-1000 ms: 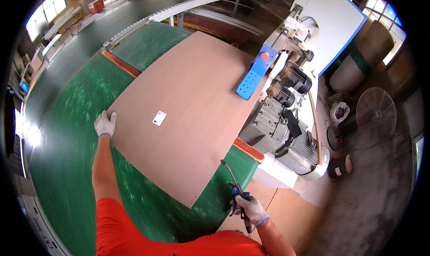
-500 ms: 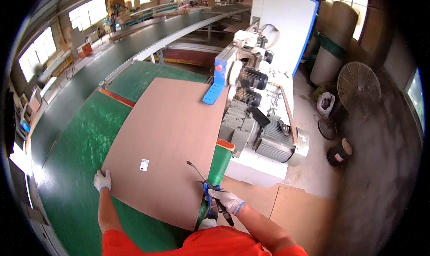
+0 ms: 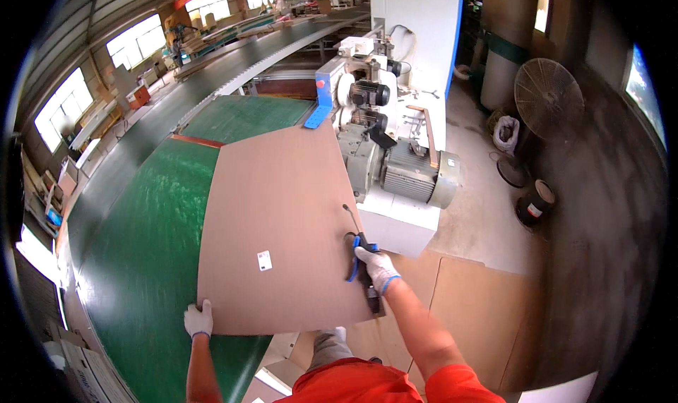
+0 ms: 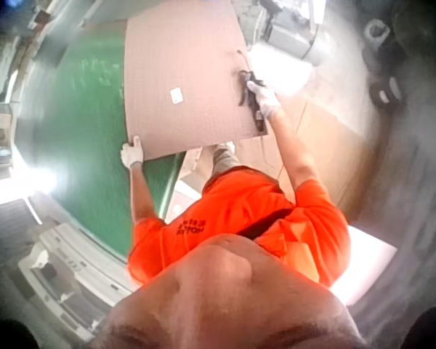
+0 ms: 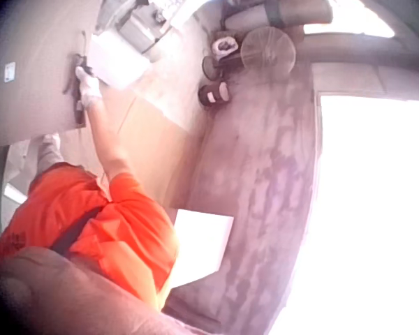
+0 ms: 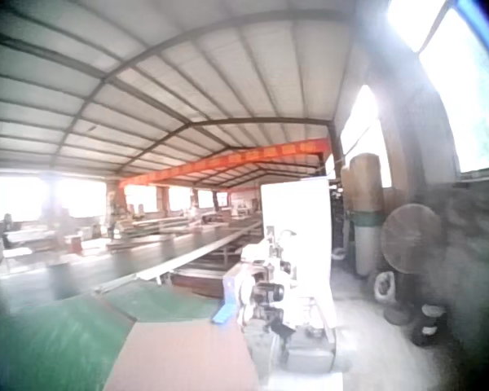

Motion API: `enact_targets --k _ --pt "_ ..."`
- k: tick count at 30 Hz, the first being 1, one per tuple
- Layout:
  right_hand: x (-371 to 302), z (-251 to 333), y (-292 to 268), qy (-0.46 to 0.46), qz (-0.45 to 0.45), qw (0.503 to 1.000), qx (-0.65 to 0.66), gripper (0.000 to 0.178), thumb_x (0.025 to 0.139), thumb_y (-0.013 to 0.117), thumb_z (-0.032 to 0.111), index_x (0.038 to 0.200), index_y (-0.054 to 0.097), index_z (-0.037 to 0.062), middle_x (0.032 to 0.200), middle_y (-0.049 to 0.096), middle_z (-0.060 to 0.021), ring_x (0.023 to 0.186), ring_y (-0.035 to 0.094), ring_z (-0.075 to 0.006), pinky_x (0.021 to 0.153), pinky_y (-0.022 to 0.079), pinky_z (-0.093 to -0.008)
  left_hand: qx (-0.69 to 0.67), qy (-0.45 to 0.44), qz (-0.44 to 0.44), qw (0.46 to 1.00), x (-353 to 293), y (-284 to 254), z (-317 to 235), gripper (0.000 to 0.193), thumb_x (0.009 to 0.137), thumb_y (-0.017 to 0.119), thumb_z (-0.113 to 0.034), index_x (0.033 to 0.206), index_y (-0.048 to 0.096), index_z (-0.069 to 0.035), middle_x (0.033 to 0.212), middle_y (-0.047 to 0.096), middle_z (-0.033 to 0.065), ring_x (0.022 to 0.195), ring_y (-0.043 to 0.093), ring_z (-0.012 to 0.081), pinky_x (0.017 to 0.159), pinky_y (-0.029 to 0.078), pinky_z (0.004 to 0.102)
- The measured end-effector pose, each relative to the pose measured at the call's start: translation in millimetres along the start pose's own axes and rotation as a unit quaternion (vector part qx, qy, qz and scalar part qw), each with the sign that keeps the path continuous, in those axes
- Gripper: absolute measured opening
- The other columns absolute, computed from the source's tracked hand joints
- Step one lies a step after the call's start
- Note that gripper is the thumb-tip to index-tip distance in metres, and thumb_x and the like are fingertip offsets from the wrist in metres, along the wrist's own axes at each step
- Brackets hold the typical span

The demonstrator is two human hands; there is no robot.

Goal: The person picks up large rectangular wood panels from a stack and places them onto a machine conveyor belt. They use a handheld tool to apply a substance to the edges of the panels as they move along the belt. The person then removes the treated panels and stacks them on the floor.

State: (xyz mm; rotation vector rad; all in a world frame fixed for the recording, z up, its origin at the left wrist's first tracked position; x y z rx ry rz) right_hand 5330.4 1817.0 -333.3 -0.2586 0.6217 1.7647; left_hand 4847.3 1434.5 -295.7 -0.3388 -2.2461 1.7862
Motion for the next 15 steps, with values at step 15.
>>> enact_targets --k 15 --pt "-321 -1 -103 -0.053 -0.281 0.945 -0.157 0.041 0.084 0.085 0.034 0.097 0.077 -0.0038 0.081 0.070 -0.0024 0.072 0.060 -0.0115 0.067 0.050 -0.0313 -0.474 -0.018 0.280 0.835 24 45 -50 0.050 0.096 0.077 -0.034 0.113 0.071 0.012 0.107 0.074 0.0140 0.090 0.070 0.0226 0.082 0.057 0.0369"
Point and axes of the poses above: each hand's wrist, its own x-axis towards the middle knuckle, its own y-axis out of the palm, z = x × y, the point moved 9 cm from there along x, towards the middle knuckle
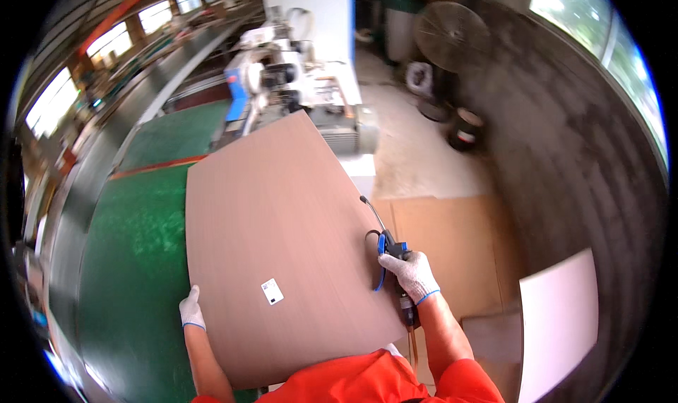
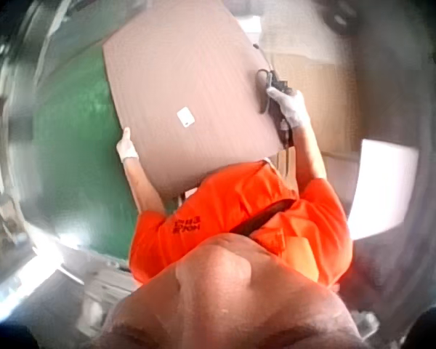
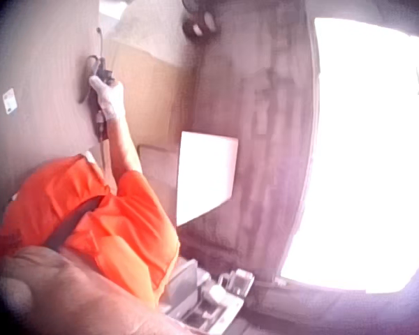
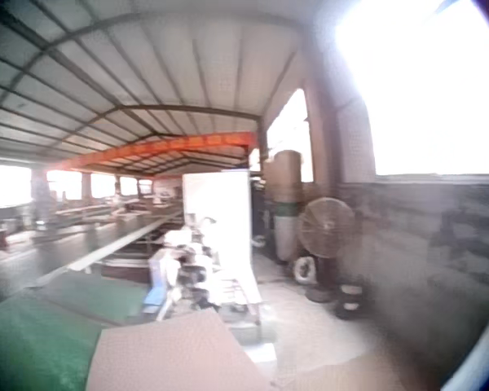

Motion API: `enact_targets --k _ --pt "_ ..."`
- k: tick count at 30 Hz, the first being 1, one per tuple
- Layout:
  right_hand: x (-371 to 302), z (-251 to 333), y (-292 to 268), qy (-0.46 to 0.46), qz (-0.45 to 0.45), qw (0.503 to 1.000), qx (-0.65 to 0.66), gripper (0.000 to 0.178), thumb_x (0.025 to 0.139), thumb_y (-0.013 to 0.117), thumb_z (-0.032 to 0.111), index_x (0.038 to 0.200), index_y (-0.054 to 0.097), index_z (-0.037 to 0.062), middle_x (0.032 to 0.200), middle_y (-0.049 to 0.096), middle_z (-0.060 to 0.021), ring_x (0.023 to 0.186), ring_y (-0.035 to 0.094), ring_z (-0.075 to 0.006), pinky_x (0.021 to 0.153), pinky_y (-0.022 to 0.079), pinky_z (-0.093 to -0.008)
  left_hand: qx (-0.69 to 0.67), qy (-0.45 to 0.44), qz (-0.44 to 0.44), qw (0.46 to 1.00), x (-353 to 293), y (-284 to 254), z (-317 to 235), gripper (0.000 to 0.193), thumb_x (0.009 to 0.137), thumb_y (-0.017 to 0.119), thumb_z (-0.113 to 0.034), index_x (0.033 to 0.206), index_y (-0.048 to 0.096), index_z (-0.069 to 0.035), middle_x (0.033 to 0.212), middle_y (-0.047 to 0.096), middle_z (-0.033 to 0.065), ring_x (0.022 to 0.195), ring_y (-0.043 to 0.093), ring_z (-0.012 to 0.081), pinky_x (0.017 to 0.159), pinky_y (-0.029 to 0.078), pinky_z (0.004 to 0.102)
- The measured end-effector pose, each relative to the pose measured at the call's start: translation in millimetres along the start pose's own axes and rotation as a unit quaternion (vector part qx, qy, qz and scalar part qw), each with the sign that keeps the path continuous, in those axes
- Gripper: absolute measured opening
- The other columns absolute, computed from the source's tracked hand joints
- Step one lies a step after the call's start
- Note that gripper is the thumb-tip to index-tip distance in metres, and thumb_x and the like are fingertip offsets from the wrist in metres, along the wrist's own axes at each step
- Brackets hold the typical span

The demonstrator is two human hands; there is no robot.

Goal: The person picks up large rectangular wood panels from a stack and places them onto a machine conveyor belt. They use a handheld tool to apply a substance to the edges of the panels as they move along the belt. The person then removes the treated panels and stacks them on the floor.

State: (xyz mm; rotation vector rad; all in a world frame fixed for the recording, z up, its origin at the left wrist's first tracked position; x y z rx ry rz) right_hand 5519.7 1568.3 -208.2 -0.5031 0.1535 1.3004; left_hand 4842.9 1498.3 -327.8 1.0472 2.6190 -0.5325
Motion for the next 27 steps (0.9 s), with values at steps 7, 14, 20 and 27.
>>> enact_targets --k 7,14,20,27 --pt "-159 -39 -70 0.080 -0.154 0.983 0.060 0.047 0.086 0.081 0.046 0.081 0.070 0.0006 0.066 0.058 -0.0030 0.055 0.053 -0.0131 0.048 0.042 -0.0342 -0.081 0.072 0.327 0.939 -10 127 -110 0.051 0.098 0.075 -0.031 0.122 0.066 0.013 0.117 0.072 0.0193 0.097 0.073 0.0304 0.090 0.062 0.0441" --pt "-353 -137 -163 0.154 -0.387 0.873 0.254 0.040 0.086 0.084 0.041 0.087 0.073 0.0021 0.069 0.055 0.0011 0.052 0.046 -0.0111 0.046 0.039 -0.0305 0.061 0.138 0.531 0.834 -170 367 -148 0.036 0.101 0.069 -0.027 0.107 0.072 0.009 0.099 0.072 0.0121 0.082 0.069 0.0213 0.074 0.059 0.0377" --pt "-515 -271 -223 0.150 -0.586 0.736 0.305 0.031 0.086 0.085 0.029 0.092 0.078 -0.0007 0.079 0.066 0.0013 0.068 0.056 -0.0091 0.060 0.046 -0.0301 0.188 0.198 0.633 0.724 -406 550 -31 0.035 0.095 0.076 -0.026 0.072 0.066 -0.001 0.072 0.061 0.0003 0.064 0.050 0.0127 0.058 0.045 0.0381" --pt "-611 -361 -251 0.159 -0.694 0.593 0.377 0.025 0.084 0.086 0.022 0.091 0.077 -0.0006 0.084 0.070 -0.0025 0.071 0.062 -0.0128 0.065 0.050 -0.0312 0.333 0.335 0.699 0.537 -650 627 64 0.034 0.093 0.076 -0.025 0.073 0.068 0.002 0.069 0.062 0.0052 0.064 0.053 0.0168 0.059 0.044 0.0412"
Point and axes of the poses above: each hand's wrist, its own x-axis towards the middle knuckle, its own y-axis out of the palm, z = x × y, the point moved 9 cm from there along x, towards the middle knuckle
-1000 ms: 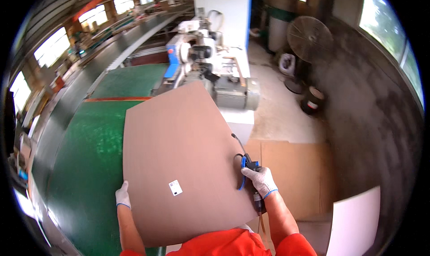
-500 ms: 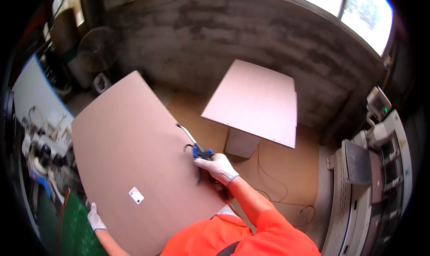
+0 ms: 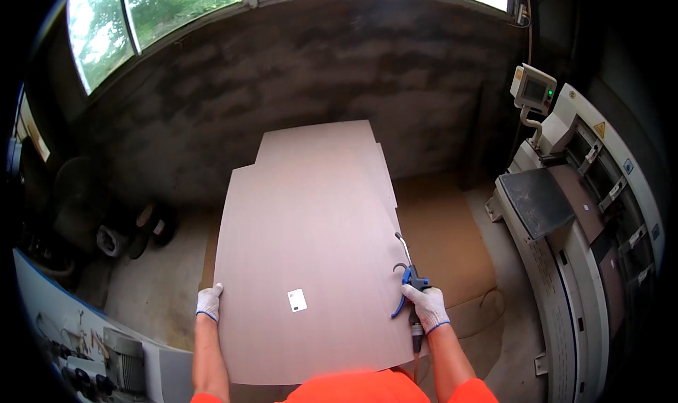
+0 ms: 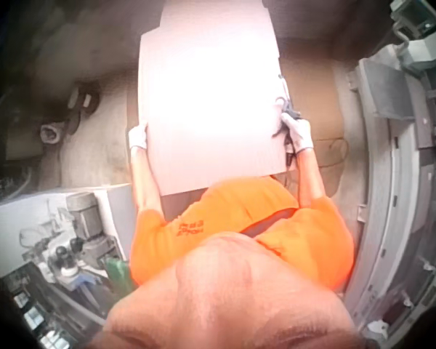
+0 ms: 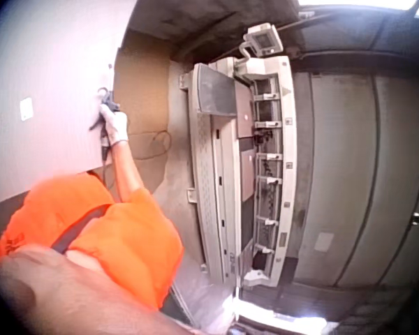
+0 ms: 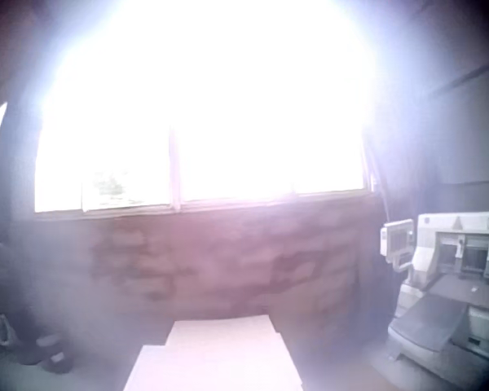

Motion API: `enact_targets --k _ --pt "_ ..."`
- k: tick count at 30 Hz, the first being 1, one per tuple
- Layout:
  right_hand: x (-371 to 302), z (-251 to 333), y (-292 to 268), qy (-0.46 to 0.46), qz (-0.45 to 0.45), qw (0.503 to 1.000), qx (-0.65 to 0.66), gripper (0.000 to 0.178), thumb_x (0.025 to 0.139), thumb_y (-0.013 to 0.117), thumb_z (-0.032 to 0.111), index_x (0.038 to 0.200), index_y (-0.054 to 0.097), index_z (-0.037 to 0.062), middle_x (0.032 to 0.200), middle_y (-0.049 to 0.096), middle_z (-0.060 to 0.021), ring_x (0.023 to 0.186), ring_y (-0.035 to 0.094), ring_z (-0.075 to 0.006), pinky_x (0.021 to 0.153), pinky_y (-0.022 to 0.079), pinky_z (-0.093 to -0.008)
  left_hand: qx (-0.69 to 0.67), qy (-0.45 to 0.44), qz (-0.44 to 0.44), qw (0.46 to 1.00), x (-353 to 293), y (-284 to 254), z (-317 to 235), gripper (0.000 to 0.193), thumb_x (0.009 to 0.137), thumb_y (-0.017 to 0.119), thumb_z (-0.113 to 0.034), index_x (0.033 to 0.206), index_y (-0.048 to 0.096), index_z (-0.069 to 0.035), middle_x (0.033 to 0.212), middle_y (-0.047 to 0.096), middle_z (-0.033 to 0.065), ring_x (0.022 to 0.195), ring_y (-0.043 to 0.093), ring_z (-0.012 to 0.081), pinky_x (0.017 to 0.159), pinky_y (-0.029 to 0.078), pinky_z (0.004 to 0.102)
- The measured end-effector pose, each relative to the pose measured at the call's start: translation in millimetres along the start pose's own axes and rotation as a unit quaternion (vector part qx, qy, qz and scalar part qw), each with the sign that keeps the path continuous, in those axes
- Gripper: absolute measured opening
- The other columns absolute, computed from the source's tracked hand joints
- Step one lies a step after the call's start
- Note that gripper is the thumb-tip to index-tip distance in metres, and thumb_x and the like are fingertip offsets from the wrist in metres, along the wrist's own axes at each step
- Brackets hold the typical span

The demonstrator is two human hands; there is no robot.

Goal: The person picks up large rectangular wood panels from a stack and places them onto a machine conveyor belt. They use a handheld tool to apply a substance to the edges of the panels as they move along the belt. The person then removes the treated panels and stacks them on the floor.

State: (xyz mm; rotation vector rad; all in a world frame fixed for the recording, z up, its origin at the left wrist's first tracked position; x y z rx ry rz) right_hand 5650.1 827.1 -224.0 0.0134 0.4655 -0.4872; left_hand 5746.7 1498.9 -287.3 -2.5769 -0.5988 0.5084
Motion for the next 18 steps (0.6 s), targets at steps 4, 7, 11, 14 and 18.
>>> enact_targets --k 4,7,11,14,18 --pt "55 9 5 0.018 -0.018 0.999 0.019 0.023 0.084 0.086 0.022 0.085 0.075 0.0018 0.079 0.068 -0.0025 0.065 0.059 -0.0141 0.061 0.048 -0.0319 -0.076 -0.027 0.119 0.990 37 52 -42 0.029 0.094 0.072 -0.019 0.106 0.071 0.007 0.097 0.074 0.0121 0.083 0.067 0.0216 0.076 0.055 0.0372" --pt "106 29 15 0.005 -0.028 0.999 0.041 0.026 0.083 0.087 0.025 0.083 0.074 0.0024 0.078 0.066 -0.0024 0.063 0.056 -0.0144 0.058 0.046 -0.0329 -0.074 -0.006 0.173 0.982 29 81 -77 0.042 0.094 0.070 -0.009 0.131 0.064 0.010 0.122 0.073 0.0159 0.104 0.071 0.0246 0.094 0.057 0.0377" --pt "155 49 44 -0.003 -0.016 1.000 0.018 0.028 0.084 0.086 0.027 0.083 0.074 0.0024 0.078 0.066 -0.0026 0.065 0.057 -0.0139 0.058 0.045 -0.0327 -0.112 0.027 0.119 0.986 64 83 -86 0.044 0.093 0.071 -0.003 0.136 0.064 0.007 0.124 0.073 0.0166 0.108 0.070 0.0240 0.098 0.056 0.0377" --pt "170 65 68 -0.017 -0.010 1.000 0.003 0.029 0.084 0.086 0.029 0.083 0.074 0.0025 0.078 0.065 -0.0018 0.065 0.055 -0.0130 0.058 0.044 -0.0318 -0.082 0.046 0.110 0.990 102 86 -114 0.049 0.092 0.075 -0.014 0.136 0.064 0.006 0.125 0.073 0.0193 0.111 0.071 0.0284 0.099 0.056 0.0385" --pt "190 58 76 -0.176 -0.175 0.927 -0.280 0.048 0.082 0.086 0.040 0.101 0.072 -0.0018 0.091 0.074 -0.0127 0.080 0.071 -0.0251 0.074 0.056 -0.0399 0.356 0.091 0.030 0.929 114 111 -116 0.060 0.088 0.080 -0.038 0.129 0.066 0.005 0.124 0.074 0.0233 0.114 0.072 0.0350 0.100 0.056 0.0416"
Point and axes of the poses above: each hand's wrist, its own x-axis towards the middle knuckle, its own y-axis out of the palm, z = x × y, the point moved 9 cm from there along x, towards the middle knuckle
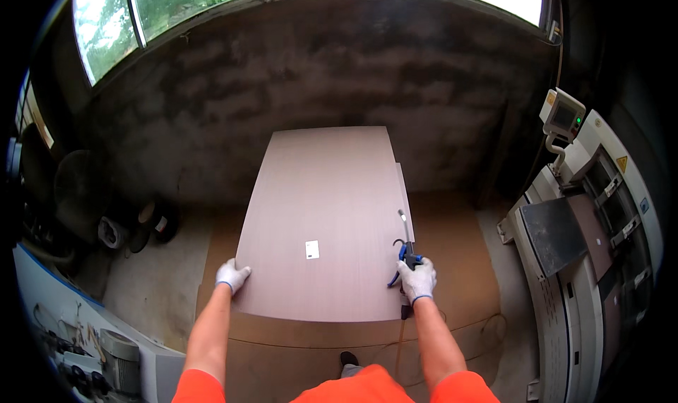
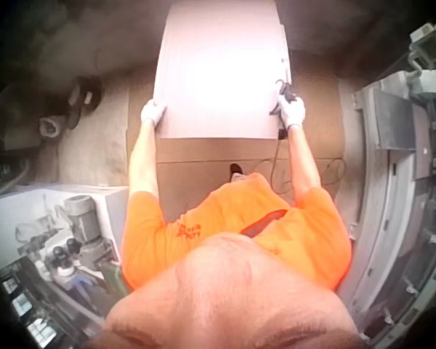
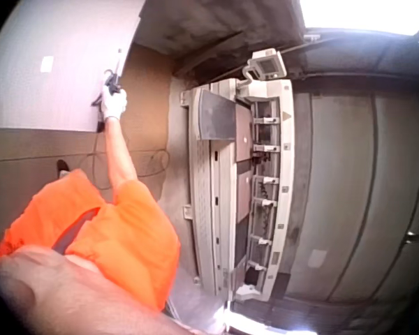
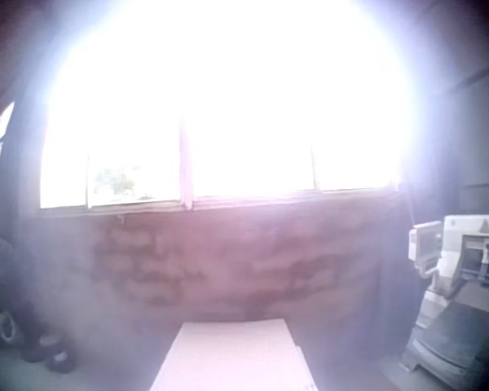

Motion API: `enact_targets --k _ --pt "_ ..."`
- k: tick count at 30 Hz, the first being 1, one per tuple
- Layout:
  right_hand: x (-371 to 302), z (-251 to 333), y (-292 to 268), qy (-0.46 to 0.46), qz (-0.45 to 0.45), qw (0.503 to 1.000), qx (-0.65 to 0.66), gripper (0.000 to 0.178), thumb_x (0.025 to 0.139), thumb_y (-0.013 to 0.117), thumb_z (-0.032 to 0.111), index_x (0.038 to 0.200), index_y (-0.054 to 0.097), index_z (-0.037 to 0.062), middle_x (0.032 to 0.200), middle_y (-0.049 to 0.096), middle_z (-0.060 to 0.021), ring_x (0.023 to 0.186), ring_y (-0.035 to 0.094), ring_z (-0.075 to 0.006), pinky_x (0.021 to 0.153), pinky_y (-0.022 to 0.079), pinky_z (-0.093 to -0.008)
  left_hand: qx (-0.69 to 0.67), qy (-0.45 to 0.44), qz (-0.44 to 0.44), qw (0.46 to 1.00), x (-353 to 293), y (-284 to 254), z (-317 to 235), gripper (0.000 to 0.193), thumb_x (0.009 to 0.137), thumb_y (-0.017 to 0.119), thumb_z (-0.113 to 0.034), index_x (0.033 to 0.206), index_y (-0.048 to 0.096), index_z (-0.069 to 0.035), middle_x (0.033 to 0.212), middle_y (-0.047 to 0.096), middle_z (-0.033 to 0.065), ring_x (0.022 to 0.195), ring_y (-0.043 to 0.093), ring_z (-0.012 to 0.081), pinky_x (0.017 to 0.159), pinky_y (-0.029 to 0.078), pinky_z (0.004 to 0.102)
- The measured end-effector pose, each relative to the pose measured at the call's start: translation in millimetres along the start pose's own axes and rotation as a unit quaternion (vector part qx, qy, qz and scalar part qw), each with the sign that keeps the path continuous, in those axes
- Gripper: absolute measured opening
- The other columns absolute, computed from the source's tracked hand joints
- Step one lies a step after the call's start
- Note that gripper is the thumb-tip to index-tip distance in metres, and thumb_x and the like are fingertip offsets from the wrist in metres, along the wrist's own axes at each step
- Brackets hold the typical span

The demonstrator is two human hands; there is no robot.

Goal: The person picks up large rectangular wood panels from a stack and places them onto a machine conveyor belt. They use a handheld tool to apply a substance to the edges of the panels as they move along the belt. The person then removes the treated panels and stacks them on the floor.

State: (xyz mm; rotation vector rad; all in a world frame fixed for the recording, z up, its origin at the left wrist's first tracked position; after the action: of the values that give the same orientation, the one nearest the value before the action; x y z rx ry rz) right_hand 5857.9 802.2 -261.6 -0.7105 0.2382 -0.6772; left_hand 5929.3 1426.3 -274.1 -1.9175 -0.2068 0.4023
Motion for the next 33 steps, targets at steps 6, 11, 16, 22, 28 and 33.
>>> enact_targets --k 6,11,16,22,28,33 --pt "13 -30 54 0.111 0.128 0.978 0.124 0.050 0.084 0.082 0.045 0.100 0.075 -0.0013 0.090 0.075 -0.0127 0.079 0.071 -0.0252 0.073 0.056 -0.0412 -0.205 -0.101 -0.039 0.973 8 28 24 0.062 0.086 0.080 -0.046 0.125 0.065 0.001 0.123 0.073 0.0229 0.114 0.071 0.0385 0.101 0.055 0.0457" --pt "15 -25 54 0.099 0.120 0.983 0.101 0.040 0.075 0.088 0.038 0.095 0.076 0.0046 0.084 0.072 -0.0073 0.075 0.067 -0.0224 0.072 0.055 -0.0411 -0.214 -0.030 -0.055 0.975 -9 26 35 0.060 0.088 0.079 -0.039 0.127 0.063 0.004 0.118 0.074 0.0244 0.108 0.072 0.0374 0.095 0.057 0.0448" --pt "-78 64 64 -0.039 0.083 0.925 0.368 0.029 0.083 0.071 -0.004 0.108 0.063 0.0068 0.095 0.064 -0.0013 0.077 0.062 -0.0144 0.066 0.054 -0.0327 -0.256 -0.040 0.020 0.966 -131 47 134 0.047 0.090 0.074 -0.048 0.107 0.078 -0.004 0.111 0.077 0.0181 0.103 0.074 0.0340 0.094 0.057 0.0426" --pt "-268 124 161 -0.005 0.447 0.866 0.226 0.019 0.088 0.073 0.015 0.075 0.060 0.0105 0.062 0.061 -0.0035 0.049 0.052 -0.0131 0.043 0.037 -0.0305 -0.486 -0.167 -0.024 0.858 -321 52 311 0.036 0.097 0.066 -0.036 0.111 0.071 -0.004 0.098 0.071 0.0064 0.084 0.066 0.0191 0.071 0.054 0.0305" --pt "-683 122 161 -0.331 0.887 0.253 -0.197 0.038 0.083 0.086 0.040 0.097 0.079 0.0055 0.079 0.074 -0.0066 0.072 0.068 -0.0168 0.063 0.051 -0.0318 -0.899 -0.163 -0.128 0.385 -596 79 582 0.034 0.088 0.053 -0.041 0.097 0.065 -0.011 0.087 0.061 0.0045 0.069 0.051 0.0200 0.053 0.036 0.0287" --pt "-834 190 131 -0.622 0.727 0.157 -0.245 0.058 0.081 0.077 0.061 0.110 0.078 0.0101 0.094 0.075 -0.0216 0.088 0.071 -0.0403 0.081 0.055 -0.0442 -0.402 -0.415 -0.426 0.697 -751 -20 649 0.029 0.095 0.074 -0.028 0.110 0.075 -0.003 0.095 0.076 0.0098 0.090 0.072 0.0218 0.078 0.056 0.0368"
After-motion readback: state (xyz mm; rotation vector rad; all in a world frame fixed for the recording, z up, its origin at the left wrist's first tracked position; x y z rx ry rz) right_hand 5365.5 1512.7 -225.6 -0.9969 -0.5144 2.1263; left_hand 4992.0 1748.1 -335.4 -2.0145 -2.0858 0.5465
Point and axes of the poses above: each hand's wrist, its own x-axis towards the middle knuckle, its own y-axis out of the palm, z = x × y, the point moved 9 cm from there along x, towards the middle knuckle
